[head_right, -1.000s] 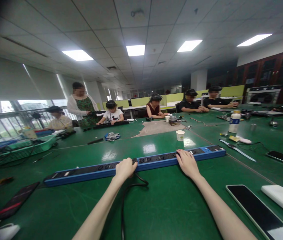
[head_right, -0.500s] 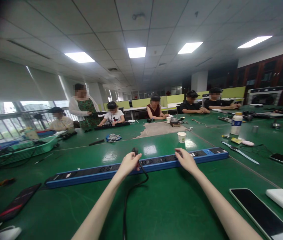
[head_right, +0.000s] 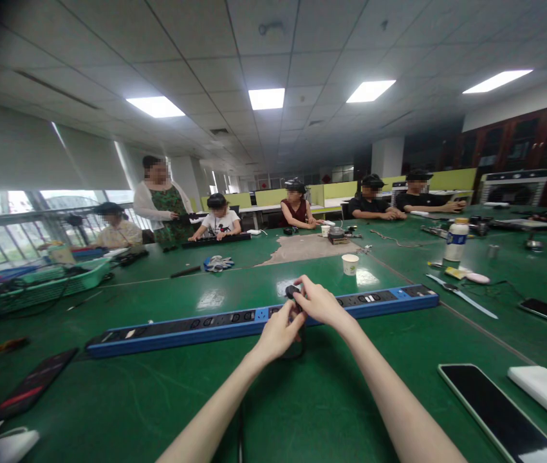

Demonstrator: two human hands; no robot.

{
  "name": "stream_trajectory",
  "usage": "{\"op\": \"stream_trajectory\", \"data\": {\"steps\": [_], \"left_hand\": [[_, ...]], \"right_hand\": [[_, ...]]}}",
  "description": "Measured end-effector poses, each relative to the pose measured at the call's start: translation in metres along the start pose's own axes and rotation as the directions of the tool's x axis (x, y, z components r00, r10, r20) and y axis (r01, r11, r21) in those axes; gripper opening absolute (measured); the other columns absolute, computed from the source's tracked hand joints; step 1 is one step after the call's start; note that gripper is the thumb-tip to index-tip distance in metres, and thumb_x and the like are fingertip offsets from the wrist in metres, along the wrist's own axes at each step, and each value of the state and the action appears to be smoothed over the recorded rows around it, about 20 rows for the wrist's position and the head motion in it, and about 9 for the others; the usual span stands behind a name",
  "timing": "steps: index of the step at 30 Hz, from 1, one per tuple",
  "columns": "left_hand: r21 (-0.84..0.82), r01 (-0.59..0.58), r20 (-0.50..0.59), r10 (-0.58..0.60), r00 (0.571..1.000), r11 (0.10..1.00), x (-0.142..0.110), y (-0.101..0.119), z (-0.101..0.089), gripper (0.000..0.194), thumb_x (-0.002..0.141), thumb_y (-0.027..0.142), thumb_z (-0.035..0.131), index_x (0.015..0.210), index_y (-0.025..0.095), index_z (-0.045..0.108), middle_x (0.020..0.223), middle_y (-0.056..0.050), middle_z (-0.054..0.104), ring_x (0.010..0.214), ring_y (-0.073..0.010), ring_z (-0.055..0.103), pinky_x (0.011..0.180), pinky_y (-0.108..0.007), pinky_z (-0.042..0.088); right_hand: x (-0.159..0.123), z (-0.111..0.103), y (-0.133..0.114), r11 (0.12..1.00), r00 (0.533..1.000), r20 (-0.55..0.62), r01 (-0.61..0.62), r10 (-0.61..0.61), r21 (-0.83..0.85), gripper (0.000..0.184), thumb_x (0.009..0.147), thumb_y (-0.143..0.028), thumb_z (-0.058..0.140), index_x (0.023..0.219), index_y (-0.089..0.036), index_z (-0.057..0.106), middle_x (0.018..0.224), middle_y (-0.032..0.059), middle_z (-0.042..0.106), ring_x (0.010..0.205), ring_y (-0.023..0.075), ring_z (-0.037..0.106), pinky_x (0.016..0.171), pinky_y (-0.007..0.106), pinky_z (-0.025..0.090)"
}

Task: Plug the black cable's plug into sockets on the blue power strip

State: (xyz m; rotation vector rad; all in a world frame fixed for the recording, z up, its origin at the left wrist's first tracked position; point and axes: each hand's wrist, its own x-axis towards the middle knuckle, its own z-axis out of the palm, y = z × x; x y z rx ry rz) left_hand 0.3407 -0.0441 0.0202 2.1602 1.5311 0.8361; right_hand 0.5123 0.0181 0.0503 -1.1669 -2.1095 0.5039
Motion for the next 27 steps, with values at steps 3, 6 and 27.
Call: {"op": "stream_trajectory", "data": {"steps": [3,6,27], "left_hand": [[0.187,-0.058,0.196,0.02,0.98,0.981,-0.009,-0.001,0.001,0.045,0.09,0.067,0.055,0.099,0.026,0.071,0.095,-0.007,0.078,0.093,-0.0298,0.074,0.08,-0.037,0.053],[0.325,-0.147,0.356,0.023,0.934,0.934,-0.017,0.002,0.005,0.027,0.075,0.05,0.077,0.084,0.025,0.074,0.09,-0.01,0.078,0.092,-0.0332,0.074,0.081,-0.039,0.055],[0.389,0.135,-0.369,0.019,0.929,0.911,-0.002,-0.06,-0.016,0.036,0.104,0.026,0.035,0.123,0.02,0.065,0.122,-0.012,0.07,0.118,-0.0237,0.061,0.104,-0.036,0.045]], "right_hand": [[0.002,0.002,0.013,0.994,0.995,-0.093,-0.028,0.018,-0.108,0.028,0.097,-0.039,0.052,0.121,-0.025,0.057,0.079,-0.0027,0.066,0.071,0.0137,0.06,0.064,0.022,0.036],[0.002,0.008,0.029,0.982,0.992,-0.112,-0.078,0.059,-0.175,0.021,0.096,-0.036,0.054,0.113,-0.024,0.058,0.076,-0.0025,0.065,0.069,0.0135,0.058,0.064,0.022,0.032],[-0.003,0.046,0.002,0.769,0.991,-0.079,-0.136,0.111,-0.624,0.019,0.1,-0.022,0.044,0.113,-0.018,0.057,0.097,0.0136,0.073,0.093,0.0232,0.069,0.079,0.029,0.045]]}}
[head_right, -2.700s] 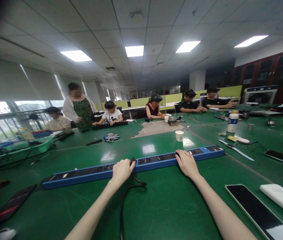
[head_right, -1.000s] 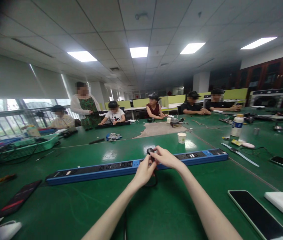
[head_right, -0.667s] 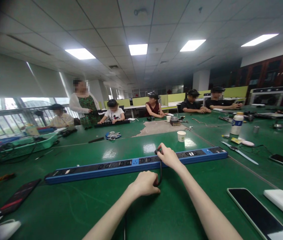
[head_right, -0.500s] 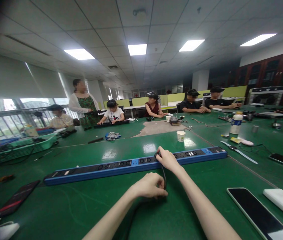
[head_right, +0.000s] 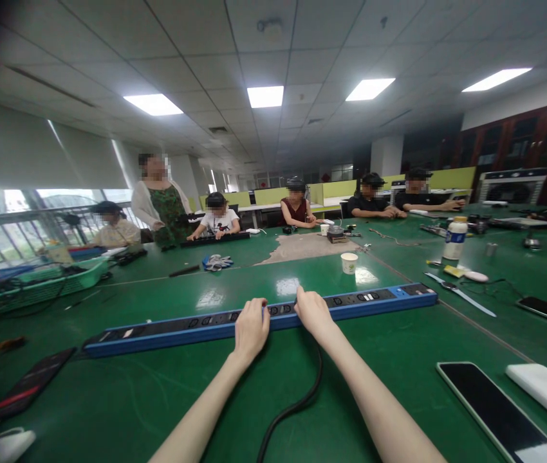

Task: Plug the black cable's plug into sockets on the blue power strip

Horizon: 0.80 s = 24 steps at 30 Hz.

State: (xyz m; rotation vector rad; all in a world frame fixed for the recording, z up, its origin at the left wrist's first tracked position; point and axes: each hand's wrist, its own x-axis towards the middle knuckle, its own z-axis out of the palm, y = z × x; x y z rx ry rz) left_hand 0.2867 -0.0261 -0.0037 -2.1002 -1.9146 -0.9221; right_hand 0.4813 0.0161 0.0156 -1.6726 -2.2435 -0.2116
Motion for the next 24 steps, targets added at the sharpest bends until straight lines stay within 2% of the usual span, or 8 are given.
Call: {"op": "stream_trajectory", "data": {"steps": [2,4,9,15,20,24], "left_hand": [[0.006,-0.126,-0.031,0.126,0.991,0.992,-0.008,-0.007,0.014,0.038,0.103,0.022,0.035,0.128,0.019,0.063,0.129,-0.012,0.067,0.124,-0.0242,0.058,0.112,-0.039,0.04],[0.006,-0.179,-0.049,0.179,0.983,0.984,-0.012,-0.01,0.025,0.039,0.103,0.02,0.034,0.131,0.018,0.062,0.132,-0.012,0.065,0.127,-0.0249,0.056,0.116,-0.042,0.037],[-0.003,-0.163,-0.045,0.163,0.986,0.987,-0.011,-0.013,0.033,0.038,0.103,0.021,0.035,0.131,0.019,0.062,0.132,-0.012,0.065,0.128,-0.0252,0.056,0.116,-0.043,0.037],[-0.006,-0.18,-0.058,0.179,0.982,0.984,-0.011,-0.016,0.037,0.037,0.104,0.021,0.034,0.13,0.019,0.06,0.131,-0.012,0.065,0.127,-0.024,0.056,0.115,-0.041,0.039],[-0.001,-0.221,-0.124,0.219,0.968,0.975,-0.01,-0.021,0.045,0.031,0.103,0.02,0.039,0.125,0.02,0.061,0.124,-0.011,0.066,0.12,-0.0245,0.059,0.11,-0.043,0.043],[-0.003,-0.253,-0.184,0.248,0.951,0.968,-0.008,-0.025,0.051,0.026,0.102,0.019,0.042,0.121,0.021,0.06,0.119,-0.01,0.067,0.114,-0.0258,0.061,0.104,-0.045,0.047]], "right_hand": [[0.001,0.0,-0.006,0.999,1.0,-0.005,-0.012,0.012,-0.03,0.022,0.099,-0.018,0.043,0.115,-0.017,0.057,0.098,0.0158,0.073,0.094,0.0251,0.07,0.079,0.031,0.047],[0.001,-0.001,-0.01,0.998,1.0,-0.014,-0.018,0.017,-0.058,0.024,0.098,-0.014,0.043,0.116,-0.016,0.058,0.098,0.0175,0.072,0.095,0.0272,0.07,0.079,0.033,0.049],[0.003,-0.003,-0.017,0.998,1.0,-0.02,-0.005,0.004,-0.062,0.028,0.096,-0.009,0.041,0.112,-0.017,0.062,0.098,0.0184,0.073,0.096,0.0275,0.071,0.081,0.035,0.053],[0.008,-0.008,-0.032,0.995,0.997,0.004,-0.077,0.077,0.06,0.026,0.099,-0.014,0.043,0.114,-0.014,0.065,0.103,0.0247,0.071,0.105,0.0328,0.07,0.088,0.044,0.054],[0.015,-0.013,-0.028,0.996,0.993,0.076,-0.088,0.087,0.004,0.025,0.099,-0.021,0.048,0.117,-0.014,0.064,0.108,0.023,0.071,0.105,0.0292,0.071,0.09,0.039,0.053],[0.012,-0.009,-0.023,0.995,0.993,0.08,-0.087,0.09,-0.039,0.026,0.097,-0.016,0.045,0.116,-0.012,0.063,0.107,0.0203,0.072,0.103,0.0263,0.071,0.088,0.035,0.052]]}}
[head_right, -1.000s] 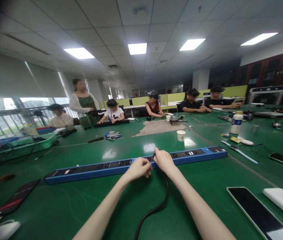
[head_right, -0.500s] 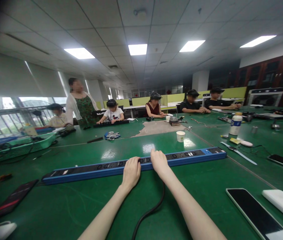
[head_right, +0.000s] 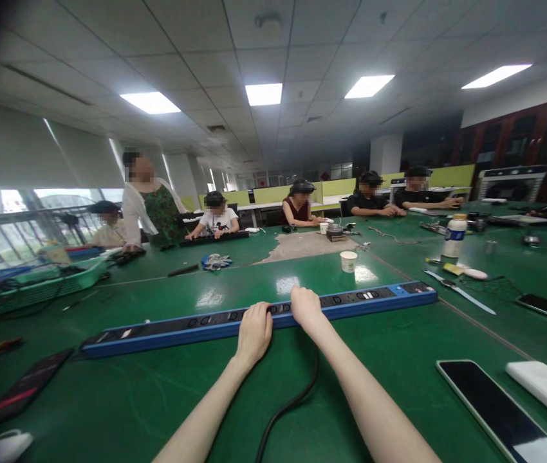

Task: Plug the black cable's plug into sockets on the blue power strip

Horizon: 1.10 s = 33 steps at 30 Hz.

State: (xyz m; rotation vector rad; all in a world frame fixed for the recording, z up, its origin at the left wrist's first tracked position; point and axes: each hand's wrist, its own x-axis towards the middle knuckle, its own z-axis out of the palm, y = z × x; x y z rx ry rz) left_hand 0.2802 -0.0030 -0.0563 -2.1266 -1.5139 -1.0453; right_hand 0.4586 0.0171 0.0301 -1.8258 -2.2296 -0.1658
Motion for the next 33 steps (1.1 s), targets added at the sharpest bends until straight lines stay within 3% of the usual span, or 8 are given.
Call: {"op": "stream_trajectory", "data": {"steps": [7,13,18,22,25,27,30,33], "left_hand": [[0.004,-0.004,-0.028,0.004,1.0,1.0,0.0,0.0,0.001,0.025,0.101,0.017,0.043,0.119,0.022,0.06,0.115,-0.009,0.067,0.11,-0.0252,0.062,0.101,-0.044,0.048],[0.009,0.001,-0.024,-0.001,1.0,1.0,0.0,0.0,0.0,0.023,0.101,0.018,0.045,0.117,0.022,0.061,0.114,-0.009,0.067,0.11,-0.0246,0.061,0.101,-0.043,0.047],[-0.003,0.006,-0.022,-0.006,1.0,1.0,0.0,0.0,0.001,0.023,0.102,0.019,0.044,0.117,0.022,0.06,0.116,-0.009,0.066,0.111,-0.0249,0.061,0.102,-0.044,0.047],[0.003,0.002,-0.034,-0.002,0.999,1.0,0.0,0.0,0.001,0.023,0.101,0.018,0.044,0.117,0.021,0.06,0.113,-0.009,0.066,0.11,-0.025,0.061,0.101,-0.044,0.047],[0.008,0.005,-0.034,-0.004,0.999,1.0,0.0,0.0,0.001,0.023,0.101,0.018,0.043,0.117,0.022,0.06,0.112,-0.009,0.066,0.109,-0.0249,0.061,0.1,-0.044,0.047],[0.01,0.009,-0.037,-0.009,0.999,1.0,0.0,0.0,0.002,0.023,0.101,0.018,0.044,0.116,0.022,0.06,0.111,-0.009,0.066,0.108,-0.0248,0.061,0.1,-0.043,0.047],[0.008,0.011,-0.041,-0.011,0.999,1.0,0.0,-0.001,0.003,0.022,0.101,0.018,0.045,0.115,0.022,0.06,0.111,-0.009,0.066,0.107,-0.0248,0.061,0.099,-0.043,0.048],[0.001,0.011,-0.042,-0.011,0.999,1.0,0.0,-0.001,0.003,0.022,0.101,0.017,0.045,0.116,0.022,0.06,0.112,-0.009,0.066,0.108,-0.0249,0.061,0.1,-0.044,0.047]], "right_hand": [[-0.006,0.015,0.002,0.995,0.995,-0.091,0.034,-0.042,-0.096,0.027,0.1,-0.024,0.042,0.121,-0.018,0.059,0.106,0.0154,0.072,0.113,0.0251,0.064,0.083,0.03,0.05],[0.011,-0.007,0.019,0.999,0.996,-0.092,0.007,-0.011,-0.046,0.027,0.099,-0.034,0.044,0.115,-0.019,0.06,0.1,0.012,0.072,0.095,0.0228,0.068,0.076,0.029,0.044],[0.013,-0.023,0.082,0.977,0.988,-0.147,-0.007,0.04,0.214,0.029,0.094,-0.045,0.051,0.109,-0.024,0.064,0.088,0.0025,0.071,0.081,0.0169,0.065,0.068,0.024,0.036],[0.015,-0.005,0.143,0.899,0.996,-0.059,-0.031,0.063,0.437,0.032,0.089,-0.047,0.053,0.099,-0.023,0.071,0.075,0.0006,0.068,0.07,0.015,0.061,0.066,0.024,0.038],[0.019,0.012,0.171,0.86,0.994,-0.027,-0.077,0.104,0.505,0.036,0.086,-0.048,0.054,0.094,-0.02,0.074,0.077,0.0034,0.07,0.072,0.0161,0.061,0.067,0.025,0.042],[0.019,0.016,0.181,0.795,0.997,0.055,-0.07,0.046,0.603,0.038,0.087,-0.043,0.049,0.101,-0.018,0.074,0.084,0.0049,0.072,0.072,0.0157,0.063,0.069,0.026,0.046],[0.012,0.01,0.193,0.701,0.97,0.161,0.014,-0.183,0.713,0.047,0.083,-0.034,0.051,0.122,-0.015,0.069,0.092,0.0053,0.073,0.079,0.016,0.066,0.076,0.028,0.051],[0.004,-0.003,0.198,0.716,0.93,0.195,0.095,-0.311,0.692,0.058,0.075,-0.033,0.065,0.131,-0.017,0.066,0.106,0.0075,0.074,0.094,0.0194,0.069,0.085,0.029,0.053]]}}
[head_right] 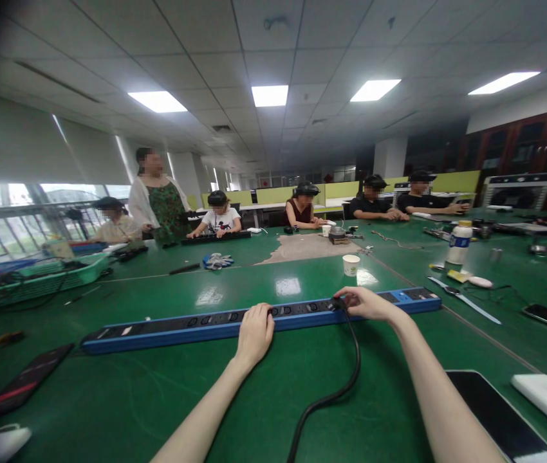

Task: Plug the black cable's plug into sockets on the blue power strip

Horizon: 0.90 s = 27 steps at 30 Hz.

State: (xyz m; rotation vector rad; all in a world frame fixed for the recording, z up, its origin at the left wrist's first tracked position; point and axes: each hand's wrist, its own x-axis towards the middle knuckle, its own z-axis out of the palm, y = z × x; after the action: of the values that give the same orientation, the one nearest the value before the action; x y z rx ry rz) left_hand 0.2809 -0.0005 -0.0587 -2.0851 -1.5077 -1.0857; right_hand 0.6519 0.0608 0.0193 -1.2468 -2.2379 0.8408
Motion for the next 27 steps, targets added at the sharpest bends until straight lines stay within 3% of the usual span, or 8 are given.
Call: {"op": "stream_trajectory", "data": {"steps": [4,8,12,16,18,20,23,27], "left_hand": [[-0.004,0.003,0.011,-0.002,1.0,1.0,0.0,0.0,0.0,0.021,0.101,0.018,0.044,0.115,0.022,0.059,0.112,-0.009,0.065,0.109,-0.025,0.06,0.1,-0.044,0.047],[-0.013,0.004,0.022,-0.004,1.0,1.0,0.0,0.0,-0.002,0.021,0.102,0.018,0.043,0.115,0.022,0.059,0.112,-0.009,0.065,0.108,-0.025,0.06,0.1,-0.044,0.047],[-0.016,0.003,0.008,-0.003,1.0,1.0,0.0,0.001,-0.004,0.022,0.101,0.018,0.043,0.115,0.022,0.059,0.111,-0.009,0.065,0.108,-0.0249,0.061,0.1,-0.044,0.047],[-0.008,0.003,-0.003,-0.003,1.0,1.0,0.0,0.001,-0.006,0.021,0.1,0.018,0.045,0.114,0.023,0.061,0.11,-0.009,0.066,0.107,-0.0248,0.061,0.098,-0.044,0.048],[-0.009,0.001,-0.002,-0.001,1.0,1.0,0.0,0.001,-0.007,0.022,0.1,0.018,0.046,0.114,0.023,0.061,0.111,-0.009,0.066,0.107,-0.0249,0.061,0.098,-0.044,0.048],[-0.009,0.004,0.002,-0.004,1.0,1.0,0.0,0.001,-0.007,0.022,0.1,0.018,0.045,0.114,0.023,0.061,0.111,-0.009,0.066,0.107,-0.0249,0.06,0.098,-0.044,0.047],[0.004,0.013,0.007,-0.013,1.0,1.0,0.0,0.001,-0.006,0.022,0.1,0.017,0.045,0.114,0.023,0.061,0.11,-0.008,0.065,0.107,-0.0247,0.06,0.098,-0.043,0.047],[0.009,0.014,0.007,-0.014,1.0,1.0,0.0,0.0,-0.005,0.022,0.1,0.018,0.045,0.115,0.022,0.061,0.11,-0.009,0.065,0.108,-0.0249,0.06,0.099,-0.043,0.046]], "right_hand": [[0.0,-0.002,-0.015,0.985,0.994,-0.095,0.043,-0.06,-0.17,0.047,0.072,-0.039,0.073,0.114,-0.019,0.075,0.122,0.0105,0.072,0.111,0.0235,0.066,0.096,0.032,0.051],[0.007,0.009,-0.041,0.94,0.988,-0.112,0.063,-0.106,-0.334,0.035,0.081,-0.048,0.07,0.103,-0.021,0.076,0.107,0.0071,0.076,0.099,0.021,0.068,0.091,0.03,0.05],[0.006,0.031,-0.064,0.865,0.991,-0.121,-0.014,-0.054,-0.502,0.027,0.09,-0.044,0.064,0.108,-0.027,0.074,0.105,0.0046,0.076,0.096,0.02,0.069,0.084,0.027,0.047],[0.007,0.052,-0.071,0.803,0.995,-0.099,-0.036,-0.029,-0.595,0.025,0.092,-0.037,0.062,0.111,-0.026,0.075,0.111,0.0067,0.075,0.105,0.0218,0.068,0.087,0.028,0.046],[0.012,0.055,-0.075,0.791,0.987,-0.147,-0.042,-0.06,-0.61,0.026,0.094,-0.039,0.06,0.109,-0.024,0.074,0.109,0.0066,0.075,0.103,0.0208,0.068,0.085,0.027,0.045],[0.022,0.047,-0.081,0.794,0.962,-0.253,-0.071,-0.107,-0.604,0.028,0.095,-0.042,0.058,0.11,-0.024,0.074,0.107,0.0059,0.075,0.099,0.0192,0.068,0.082,0.025,0.044],[0.045,0.019,-0.093,0.826,0.88,-0.466,-0.194,-0.091,-0.529,0.032,0.094,-0.048,0.058,0.105,-0.023,0.075,0.101,0.0065,0.077,0.094,0.0188,0.068,0.078,0.024,0.043],[0.076,-0.031,-0.094,0.872,0.743,-0.651,-0.413,0.157,-0.261,0.039,0.091,-0.05,0.06,0.093,-0.017,0.08,0.076,0.0103,0.075,0.079,0.0195,0.07,0.074,0.026,0.045]]}}
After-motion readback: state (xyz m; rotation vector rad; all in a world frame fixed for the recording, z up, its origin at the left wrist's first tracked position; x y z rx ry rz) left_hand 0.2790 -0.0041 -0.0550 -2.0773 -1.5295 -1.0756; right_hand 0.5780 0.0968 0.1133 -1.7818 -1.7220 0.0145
